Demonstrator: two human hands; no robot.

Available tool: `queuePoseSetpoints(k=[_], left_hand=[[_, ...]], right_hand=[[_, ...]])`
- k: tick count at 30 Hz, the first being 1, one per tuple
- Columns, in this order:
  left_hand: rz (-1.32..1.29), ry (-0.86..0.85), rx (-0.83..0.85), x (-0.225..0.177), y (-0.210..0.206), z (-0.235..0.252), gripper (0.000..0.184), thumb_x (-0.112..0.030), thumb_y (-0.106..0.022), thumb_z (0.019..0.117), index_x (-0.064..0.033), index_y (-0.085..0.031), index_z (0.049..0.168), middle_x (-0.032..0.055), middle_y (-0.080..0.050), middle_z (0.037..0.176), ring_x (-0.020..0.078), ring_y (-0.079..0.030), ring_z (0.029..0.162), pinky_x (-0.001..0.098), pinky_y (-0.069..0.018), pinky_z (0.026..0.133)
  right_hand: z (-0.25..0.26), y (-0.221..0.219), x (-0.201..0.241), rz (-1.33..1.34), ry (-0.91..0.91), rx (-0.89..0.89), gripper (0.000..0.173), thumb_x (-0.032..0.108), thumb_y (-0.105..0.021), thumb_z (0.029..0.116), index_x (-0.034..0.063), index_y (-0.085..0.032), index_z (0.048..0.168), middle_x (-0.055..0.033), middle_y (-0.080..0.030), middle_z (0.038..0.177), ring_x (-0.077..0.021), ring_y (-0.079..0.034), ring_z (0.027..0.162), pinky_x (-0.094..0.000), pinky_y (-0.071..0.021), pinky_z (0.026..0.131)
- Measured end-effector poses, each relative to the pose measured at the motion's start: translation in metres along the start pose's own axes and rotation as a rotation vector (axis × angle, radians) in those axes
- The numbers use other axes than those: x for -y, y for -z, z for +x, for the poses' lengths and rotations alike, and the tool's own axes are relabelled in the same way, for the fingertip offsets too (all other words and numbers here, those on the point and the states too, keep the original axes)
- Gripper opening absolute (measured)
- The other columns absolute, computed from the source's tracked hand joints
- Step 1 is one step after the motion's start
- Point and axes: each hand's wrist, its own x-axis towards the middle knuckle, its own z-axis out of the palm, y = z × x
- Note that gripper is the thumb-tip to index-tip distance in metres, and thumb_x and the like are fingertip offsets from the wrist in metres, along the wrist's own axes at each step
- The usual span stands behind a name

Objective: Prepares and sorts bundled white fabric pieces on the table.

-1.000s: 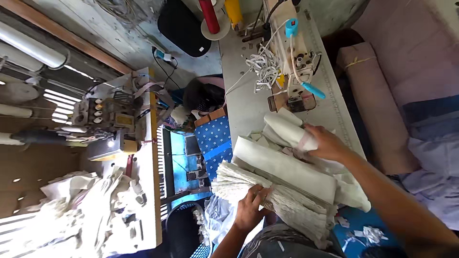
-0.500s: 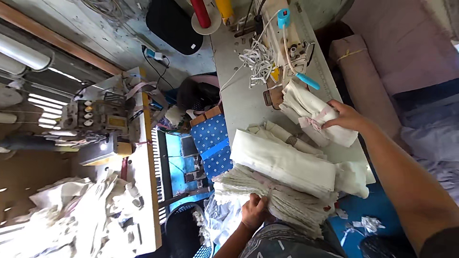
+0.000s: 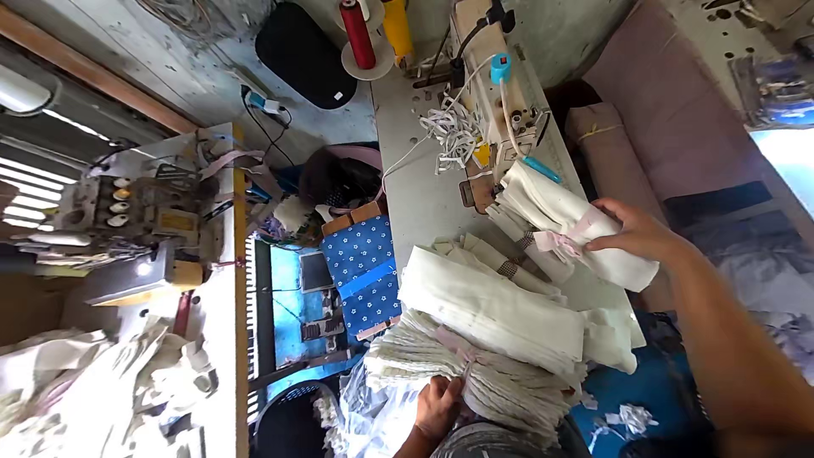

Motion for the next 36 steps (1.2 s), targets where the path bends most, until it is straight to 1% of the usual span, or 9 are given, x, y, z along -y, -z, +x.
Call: queuePoseSetpoints(k=[5,8,14,16,18,21,25,31,36], left_hand=[[-0.154,0.079,0.229,-0.006,0.034,0.015,0.029,-0.016,-0.071,0.0794,-0.009,-0.072,0.107,0.0181,-0.067,0.094,0.0266,-0.066,0.06,0.0397,-0.055,0.048],[-0.278,0.182,0.428,-0.008,0.07,0.037,0.036,0.001,-0.056,0.0844,-0.0126,-0.075,0.112,0.0129,-0.071,0.108,0.0247,-0.071,0.066,0.0443,-0.0581,0.052],[-0.69,0.558,0.337,-0.009,0.094,0.071,0.038,-0.004,-0.035,0.0981,0.0039,-0.069,0.114,0.0052,-0.074,0.093,0.0045,-0.067,0.073,0.0228,-0.0551,0.063],[-0.695,0.608,0.291,-0.015,0.09,0.073,0.037,-0.002,-0.036,0.0966,0.0045,-0.069,0.111,0.0036,-0.074,0.09,0.0026,-0.066,0.075,0.0205,-0.0531,0.064],[-0.697,0.627,0.262,-0.021,0.088,0.07,0.038,0.0,-0.035,0.0946,0.0041,-0.069,0.109,0.0033,-0.074,0.091,0.0025,-0.066,0.077,0.0207,-0.0529,0.065],[-0.721,0.562,0.267,-0.023,0.086,0.061,0.036,-0.002,-0.036,0.0973,0.0021,-0.07,0.106,0.0054,-0.072,0.098,0.0061,-0.067,0.086,0.024,-0.0563,0.076],[-0.718,0.472,0.34,-0.02,0.081,0.052,0.03,-0.004,-0.042,0.097,0.0012,-0.069,0.109,0.0124,-0.067,0.108,0.0147,-0.064,0.103,0.0294,-0.0532,0.093],[-0.761,0.53,0.406,-0.019,0.087,0.052,0.028,-0.006,-0.051,0.0933,0.0008,-0.069,0.114,0.0131,-0.064,0.112,0.0138,-0.064,0.099,0.0275,-0.0552,0.085],[-0.923,0.583,0.332,-0.018,0.099,0.063,0.03,-0.003,-0.054,0.0891,0.0032,-0.066,0.116,0.0096,-0.069,0.109,0.0105,-0.066,0.097,0.0289,-0.0551,0.085]], right_hand=[[0.021,-0.062,-0.013,-0.211,-0.074,-0.025,0.074,0.032,-0.082,0.0886,0.0077,-0.049,0.151,-0.0264,-0.054,0.143,-0.0438,-0.055,0.129,-0.0654,-0.0443,0.105],[0.026,-0.088,-0.026,-0.243,-0.163,-0.047,0.077,0.041,-0.076,0.0925,0.0076,-0.044,0.154,-0.0296,-0.047,0.148,-0.0497,-0.051,0.13,-0.0696,-0.0429,0.103],[-0.018,-0.116,0.034,-0.415,0.059,-0.09,0.072,0.038,-0.072,0.0943,-0.0002,-0.047,0.15,-0.033,-0.049,0.142,-0.057,-0.046,0.129,-0.076,-0.0371,0.1],[-0.038,-0.141,0.055,-0.33,0.109,0.145,0.081,0.053,-0.071,0.0907,0.0016,-0.049,0.149,-0.0292,-0.052,0.143,-0.0501,-0.049,0.132,-0.0701,-0.0402,0.105],[-0.053,-0.166,0.074,-0.392,0.039,0.349,0.113,0.063,-0.079,0.0774,0.0016,-0.03,0.159,-0.0283,-0.044,0.152,-0.048,-0.046,0.137,-0.0675,-0.0407,0.106],[-0.062,-0.192,0.082,-0.586,-0.072,0.313,0.136,0.054,-0.091,0.0647,0.0038,-0.013,0.164,-0.0275,-0.041,0.153,-0.0469,-0.046,0.137,-0.0642,-0.0422,0.105],[-0.07,-0.194,0.095,-0.674,-0.085,0.258,0.127,0.05,-0.088,0.0681,0.0041,-0.017,0.163,-0.0267,-0.046,0.149,-0.0458,-0.048,0.135,-0.0633,-0.041,0.105],[-0.047,-0.162,0.067,-0.288,-0.065,0.293,0.097,0.063,-0.081,0.0748,-0.0034,-0.053,0.14,-0.0281,-0.06,0.133,-0.0433,-0.057,0.124,-0.0624,-0.045,0.105],[-0.055,-0.16,0.054,-0.352,-0.093,0.312,0.096,0.059,-0.08,0.0794,-0.004,-0.047,0.144,-0.0299,-0.056,0.136,-0.0437,-0.056,0.126,-0.0613,-0.0453,0.105]])
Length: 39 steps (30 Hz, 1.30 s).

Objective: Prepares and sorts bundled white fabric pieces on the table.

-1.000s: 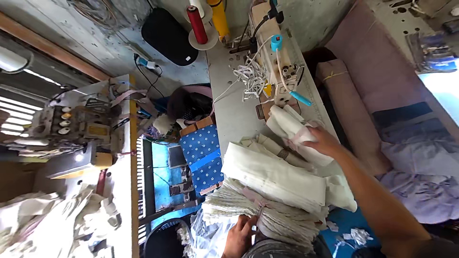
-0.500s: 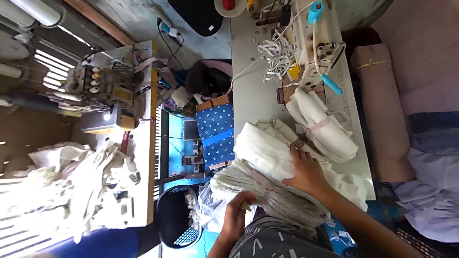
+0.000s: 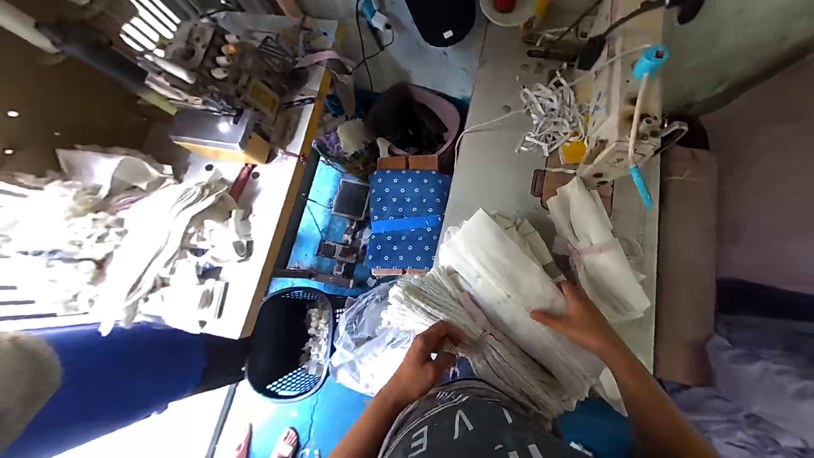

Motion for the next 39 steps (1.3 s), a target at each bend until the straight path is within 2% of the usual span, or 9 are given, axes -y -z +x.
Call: queuePoseSetpoints(k=[6,10,16,22,28,31,33,36,39], left_hand=[[0.144,-0.028,-0.131,-0.022,0.013,0.011,0.029,-0.004,-0.049,0.0957,0.004,-0.067,0.118,0.0113,-0.069,0.102,0.0116,-0.066,0.087,0.0288,-0.0548,0.08],[0.269,-0.053,-0.155,-0.002,0.01,0.007,0.027,-0.008,-0.048,0.0998,0.0025,-0.07,0.112,0.0129,-0.071,0.101,0.0147,-0.068,0.086,0.0307,-0.0558,0.079],[0.311,-0.116,-0.189,0.001,0.006,0.014,0.025,-0.01,-0.05,0.0986,0.0001,-0.071,0.107,0.0095,-0.071,0.096,0.0087,-0.066,0.082,0.0235,-0.055,0.076],[0.339,-0.125,-0.153,-0.002,0.006,0.011,0.026,-0.013,-0.049,0.0996,-0.0025,-0.072,0.108,0.0074,-0.072,0.096,0.008,-0.066,0.083,0.023,-0.054,0.076],[0.19,-0.095,-0.097,-0.018,-0.001,0.013,0.026,-0.015,-0.053,0.0998,0.0012,-0.07,0.11,0.0082,-0.072,0.101,0.0086,-0.069,0.09,0.0257,-0.0571,0.084],[-0.312,0.041,0.166,-0.046,-0.007,0.02,0.069,-0.048,-0.059,0.0998,0.0058,-0.05,0.143,0.0135,-0.063,0.137,0.0213,-0.065,0.122,0.0391,-0.0549,0.103],[-0.477,0.116,0.244,-0.073,-0.014,0.017,0.078,-0.059,-0.07,0.0896,-0.0087,-0.049,0.146,-0.0009,-0.067,0.132,0.0114,-0.066,0.118,0.0335,-0.0552,0.103],[-0.473,0.285,-0.022,-0.1,-0.018,0.012,0.035,-0.025,-0.073,0.0918,-0.0061,-0.062,0.12,-0.0018,-0.075,0.099,0.0105,-0.072,0.092,0.0328,-0.0615,0.087],[-0.522,0.472,-0.178,-0.108,-0.002,0.009,0.029,-0.012,-0.053,0.0966,-0.0016,-0.057,0.123,0.0088,-0.076,0.101,0.0244,-0.076,0.091,0.0437,-0.0651,0.08]], right_hand=[[-0.066,-0.012,-0.036,-0.055,-0.121,-0.359,0.081,0.057,-0.072,0.0883,-0.011,-0.057,0.13,-0.0365,-0.06,0.121,-0.0558,-0.058,0.113,-0.0733,-0.045,0.092],[-0.105,-0.011,-0.054,0.256,-0.437,-0.132,0.055,0.047,-0.062,0.1002,-0.0071,-0.065,0.105,-0.0177,-0.063,0.084,-0.0278,-0.061,0.072,-0.0505,-0.0525,0.069],[-0.102,-0.018,-0.029,0.733,-0.635,-0.28,0.035,0.034,-0.065,0.1015,-0.0012,-0.06,0.105,-0.0055,-0.059,0.071,-0.0109,-0.055,0.049,-0.0262,-0.0492,0.046],[-0.098,-0.016,-0.027,0.785,-0.698,-0.141,0.042,0.033,-0.07,0.0979,0.0005,-0.056,0.122,-0.0119,-0.059,0.096,-0.0193,-0.058,0.075,-0.0354,-0.0503,0.061],[-0.114,-0.022,0.016,0.653,-0.19,-0.431,0.051,0.017,-0.076,0.0816,-0.0045,-0.061,0.125,-0.0123,-0.071,0.105,-0.017,-0.071,0.091,-0.0372,-0.0602,0.079],[-0.125,-0.042,0.071,0.591,0.237,-0.502,0.049,0.021,-0.079,0.0817,-0.0053,-0.062,0.119,-0.0065,-0.074,0.099,-0.0076,-0.072,0.087,-0.0283,-0.0629,0.075],[-0.123,-0.06,0.098,0.55,0.511,-0.437,0.043,0.025,-0.078,0.0846,-0.0062,-0.064,0.111,-0.0126,-0.072,0.1,-0.0119,-0.071,0.09,-0.0287,-0.0613,0.077],[-0.116,-0.062,0.103,0.674,0.711,-0.116,0.039,0.019,-0.071,0.0922,-0.01,-0.062,0.117,-0.0205,-0.068,0.113,-0.0186,-0.068,0.105,-0.0312,-0.0571,0.093],[-0.116,-0.055,0.067,0.753,0.591,-0.115,0.029,0.016,-0.065,0.0961,-0.0058,-0.067,0.116,-0.0139,-0.071,0.115,-0.0158,-0.068,0.108,-0.0345,-0.0565,0.097]])
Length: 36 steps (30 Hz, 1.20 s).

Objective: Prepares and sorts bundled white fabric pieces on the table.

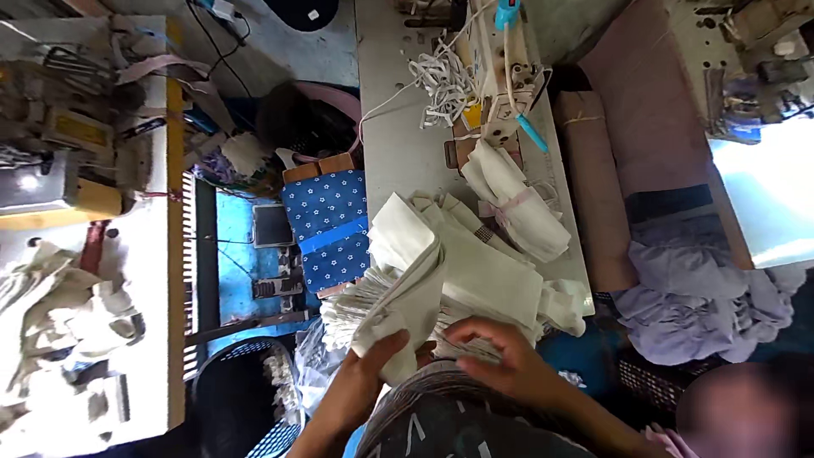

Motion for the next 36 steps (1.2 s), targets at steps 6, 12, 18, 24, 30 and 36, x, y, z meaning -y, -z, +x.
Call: queuePoseSetpoints(k=[6,12,18,24,30,36], left_hand=[[-0.176,-0.006,0.067,-0.002,0.044,-0.005,0.054,-0.043,-0.081,0.0799,-0.0117,-0.064,0.12,0.0115,-0.076,0.108,0.0303,-0.075,0.098,0.0515,-0.0636,0.081],[0.032,-0.08,0.046,-0.012,0.005,-0.002,0.02,-0.014,-0.057,0.0926,-0.0166,-0.068,0.109,-0.0063,-0.077,0.093,0.0056,-0.074,0.085,0.0263,-0.0621,0.08],[0.117,-0.197,0.086,-0.007,-0.028,0.017,0.02,-0.003,-0.058,0.0927,-0.0051,-0.067,0.11,0.0,-0.077,0.094,0.0107,-0.074,0.085,0.03,-0.0637,0.08],[0.324,-0.403,0.046,-0.005,-0.033,0.014,0.072,-0.038,-0.085,0.0793,0.0025,-0.056,0.131,-0.0026,-0.074,0.108,0.0059,-0.072,0.099,0.0263,-0.0612,0.089],[0.253,-0.382,-0.291,-0.004,-0.025,0.015,0.033,-0.007,-0.077,0.0771,-0.0003,-0.065,0.107,-0.0018,-0.075,0.084,0.0085,-0.074,0.076,0.0276,-0.0642,0.072],[0.173,-0.384,-0.419,-0.034,0.004,-0.002,0.028,-0.003,-0.065,0.0841,-0.0054,-0.059,0.112,-0.0054,-0.074,0.087,0.0087,-0.074,0.077,0.0296,-0.0646,0.07]], right_hand=[[-0.046,0.073,-0.063,-0.293,-0.742,-0.595,0.038,0.019,-0.058,0.1018,-0.0103,-0.053,0.126,-0.0237,-0.064,0.109,-0.0275,-0.066,0.093,-0.0446,-0.0556,0.082],[-0.033,0.068,-0.055,0.121,-0.907,-0.723,0.03,0.018,-0.064,0.1008,-0.0034,-0.059,0.122,-0.0133,-0.066,0.103,-0.0165,-0.065,0.085,-0.0331,-0.0556,0.073],[-0.012,0.04,-0.008,0.007,-0.518,-0.598,0.037,0.008,-0.069,0.0834,-0.0021,-0.064,0.119,-0.0075,-0.072,0.102,-0.011,-0.071,0.089,-0.0302,-0.061,0.076],[0.021,-0.028,0.023,-0.356,0.109,-0.285,0.036,0.03,-0.065,0.095,0.0,-0.068,0.114,-0.0227,-0.066,0.125,-0.0282,-0.067,0.111,-0.0395,-0.0584,0.088],[0.022,-0.042,0.016,-0.242,0.339,-0.059,0.029,0.015,-0.056,0.0935,-0.0047,-0.07,0.11,-0.0199,-0.072,0.112,-0.0294,-0.068,0.109,-0.0358,-0.0538,0.096],[0.018,-0.028,0.013,0.086,0.257,0.035,0.026,0.01,-0.052,0.1018,-0.0066,-0.071,0.107,-0.019,-0.072,0.121,-0.0231,-0.066,0.121,-0.0351,-0.0514,0.106]])
